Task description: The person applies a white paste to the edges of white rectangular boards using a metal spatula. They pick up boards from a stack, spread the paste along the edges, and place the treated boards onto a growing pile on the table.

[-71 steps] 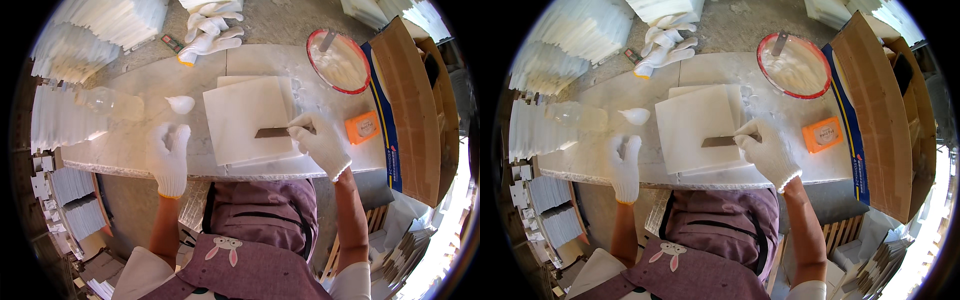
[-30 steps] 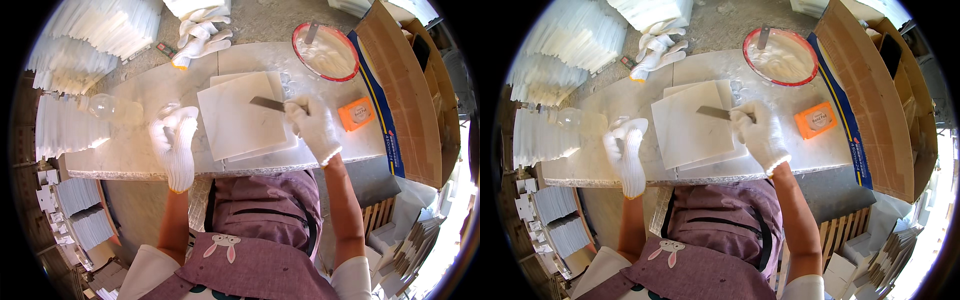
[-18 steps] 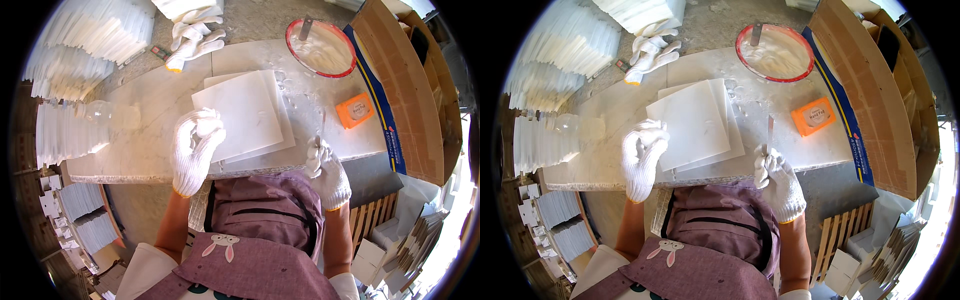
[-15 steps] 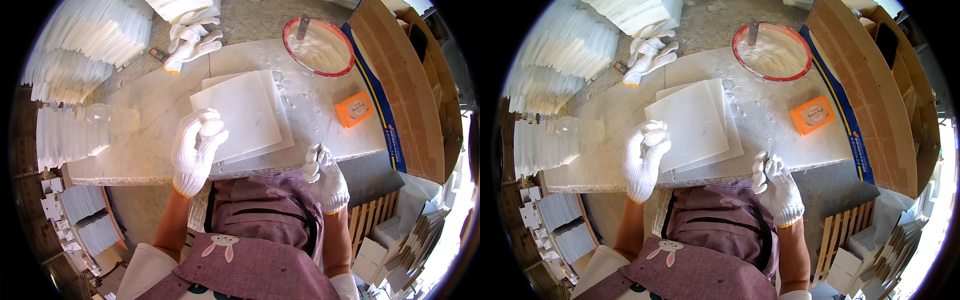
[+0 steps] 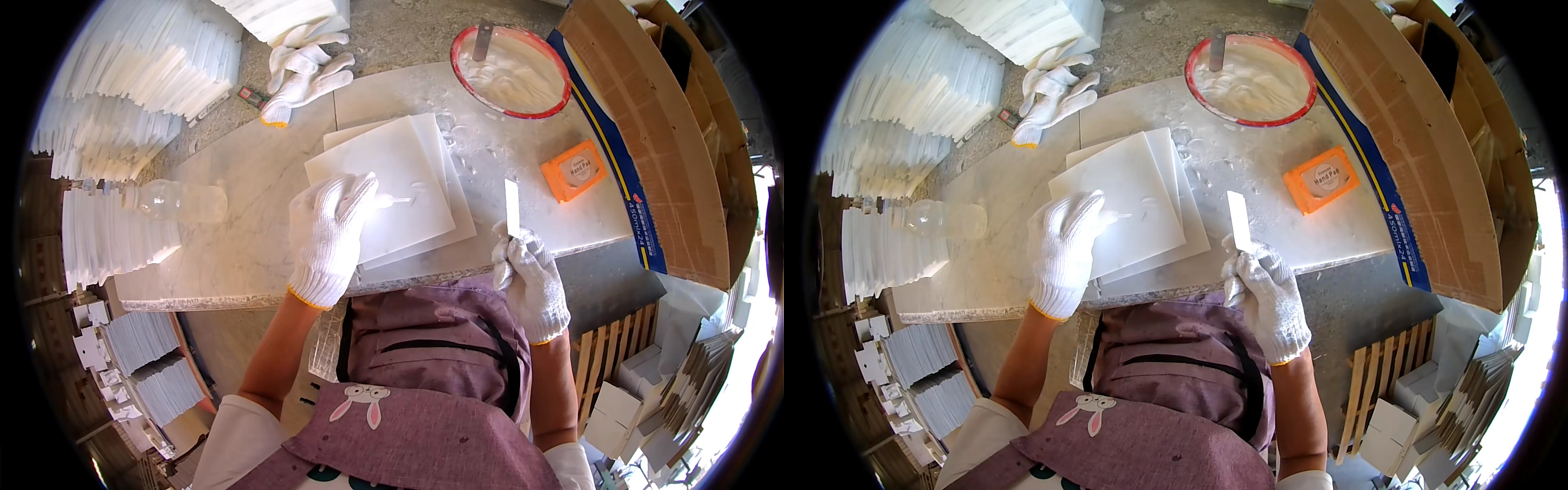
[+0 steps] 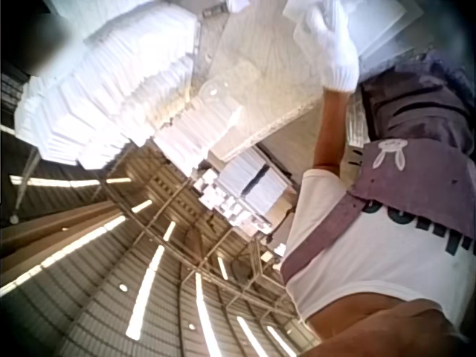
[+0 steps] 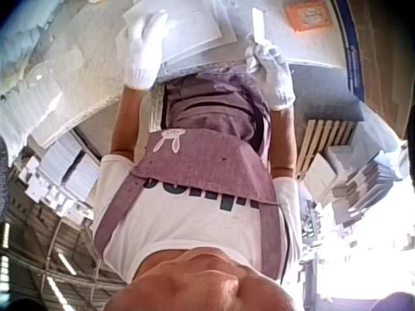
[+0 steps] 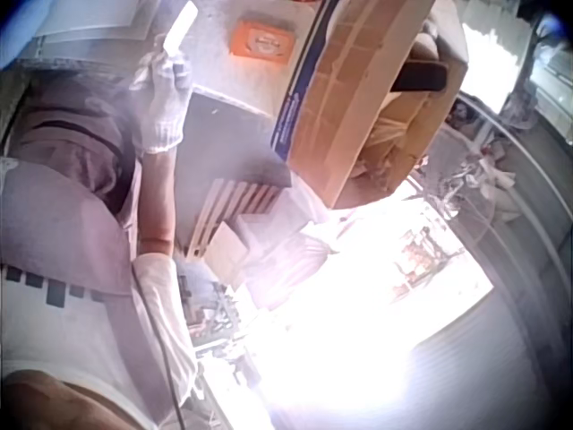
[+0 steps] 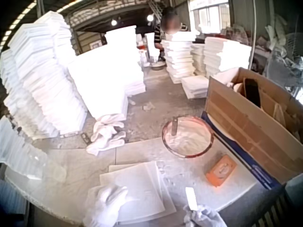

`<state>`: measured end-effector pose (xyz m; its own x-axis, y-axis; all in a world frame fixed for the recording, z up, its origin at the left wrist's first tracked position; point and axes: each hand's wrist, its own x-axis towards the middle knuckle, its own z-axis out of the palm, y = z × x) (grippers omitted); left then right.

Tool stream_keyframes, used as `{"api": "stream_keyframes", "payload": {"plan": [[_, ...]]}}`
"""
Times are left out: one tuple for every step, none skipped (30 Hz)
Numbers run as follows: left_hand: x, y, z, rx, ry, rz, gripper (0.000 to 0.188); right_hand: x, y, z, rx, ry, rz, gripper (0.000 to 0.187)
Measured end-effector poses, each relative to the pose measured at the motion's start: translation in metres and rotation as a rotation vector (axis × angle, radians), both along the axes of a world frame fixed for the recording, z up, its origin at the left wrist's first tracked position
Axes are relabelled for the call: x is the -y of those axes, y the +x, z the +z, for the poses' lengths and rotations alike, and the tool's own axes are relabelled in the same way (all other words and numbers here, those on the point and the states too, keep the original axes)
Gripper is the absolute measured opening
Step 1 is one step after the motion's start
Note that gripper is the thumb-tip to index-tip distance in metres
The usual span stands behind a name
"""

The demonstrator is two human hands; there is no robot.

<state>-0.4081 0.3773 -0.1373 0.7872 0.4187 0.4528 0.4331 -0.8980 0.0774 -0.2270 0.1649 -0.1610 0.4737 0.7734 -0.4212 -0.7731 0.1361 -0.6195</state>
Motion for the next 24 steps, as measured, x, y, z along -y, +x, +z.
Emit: {"api": "stream_keyframes", "payload": {"plan": [[-0.001, 0.001, -0.001, -0.008, -0.009, -0.014, 0.049, 0.000, 0.000, 0.000, 0.014, -0.007, 0.006, 0.028], [-0.003, 0.001, -0.002, -0.016, -0.017, -0.027, 0.050, -0.001, 0.000, 0.000, 0.028, -0.013, 0.012, 0.028], [-0.004, 0.001, -0.003, -0.025, -0.025, -0.040, 0.052, -0.001, 0.000, 0.000, 0.027, -0.012, 0.012, 0.028], [-0.004, 0.002, -0.004, -0.030, -0.003, -0.027, 0.053, -0.001, 0.000, 0.001, 0.026, -0.014, 0.010, 0.028], [-0.003, 0.002, -0.004, -0.035, 0.020, -0.014, 0.053, -0.001, 0.000, 0.001, 0.026, -0.016, 0.009, 0.029], [-0.003, 0.002, -0.005, -0.040, 0.043, -0.001, 0.054, -0.001, -0.001, 0.002, 0.023, -0.016, 0.006, 0.029], [-0.004, 0.001, -0.006, -0.029, 0.041, -0.015, 0.053, -0.001, -0.001, 0.002, 0.021, -0.016, 0.004, 0.029], [-0.005, 0.001, -0.006, -0.018, 0.039, -0.029, 0.052, -0.001, -0.001, 0.003, 0.018, -0.015, 0.002, 0.029], [-0.007, 0.001, -0.007, -0.007, 0.038, -0.043, 0.052, -0.001, -0.001, 0.003, 0.020, -0.018, -0.001, 0.028], [-0.008, 0.002, -0.006, 0.007, 0.047, -0.067, 0.051, -0.001, -0.001, 0.003, 0.021, -0.020, -0.003, 0.028], [-0.009, 0.003, -0.004, 0.022, 0.055, -0.090, 0.050, -0.001, -0.001, 0.002, 0.023, -0.023, -0.006, 0.028], [-0.010, 0.004, -0.002, 0.036, 0.064, -0.113, 0.049, -0.001, -0.001, 0.003, 0.026, -0.030, -0.008, 0.028], [-0.009, 0.006, 0.001, 0.026, 0.080, -0.118, 0.049, 0.000, 0.000, 0.003, 0.028, -0.038, -0.009, 0.027], [-0.008, 0.008, 0.004, 0.017, 0.096, -0.121, 0.048, 0.000, 0.000, 0.003, 0.031, -0.046, -0.011, 0.027], [-0.007, 0.009, 0.006, 0.008, 0.112, -0.125, 0.047, 0.001, 0.001, 0.003, 0.028, -0.032, -0.008, 0.027], [-0.006, 0.009, 0.005, 0.002, 0.118, -0.117, 0.047, 0.001, 0.002, 0.002, 0.025, -0.018, -0.006, 0.027], [-0.005, 0.010, 0.005, -0.004, 0.124, -0.108, 0.046, 0.002, 0.002, 0.001, 0.023, -0.003, -0.004, 0.027], [-0.004, 0.009, 0.005, -0.009, 0.130, -0.100, 0.045, 0.002, 0.002, 0.001, 0.022, -0.006, -0.008, 0.027], [-0.004, 0.009, 0.005, -0.020, 0.143, -0.091, 0.045, 0.002, 0.002, 0.001, 0.021, -0.008, -0.011, 0.027], [-0.004, 0.008, 0.003, -0.030, 0.157, -0.082, 0.044, 0.002, 0.002, 0.001, 0.019, -0.010, -0.015, 0.027], [-0.004, 0.008, 0.003, -0.040, 0.171, -0.074, 0.044, 0.002, 0.002, 0.001, 0.020, -0.007, -0.012, 0.027], [-0.004, 0.008, 0.002, -0.051, 0.174, -0.065, 0.043, 0.002, 0.002, 0.001, 0.021, -0.005, -0.010, 0.027], [-0.003, 0.008, 0.002, -0.061, 0.178, -0.055, 0.043, 0.002, 0.002, 0.001, 0.022, -0.003, -0.008, 0.027], [-0.003, 0.008, 0.002, -0.072, 0.181, -0.046, 0.043, 0.002, 0.003, 0.002, 0.035, -0.014, 0.003, 0.030]]}}
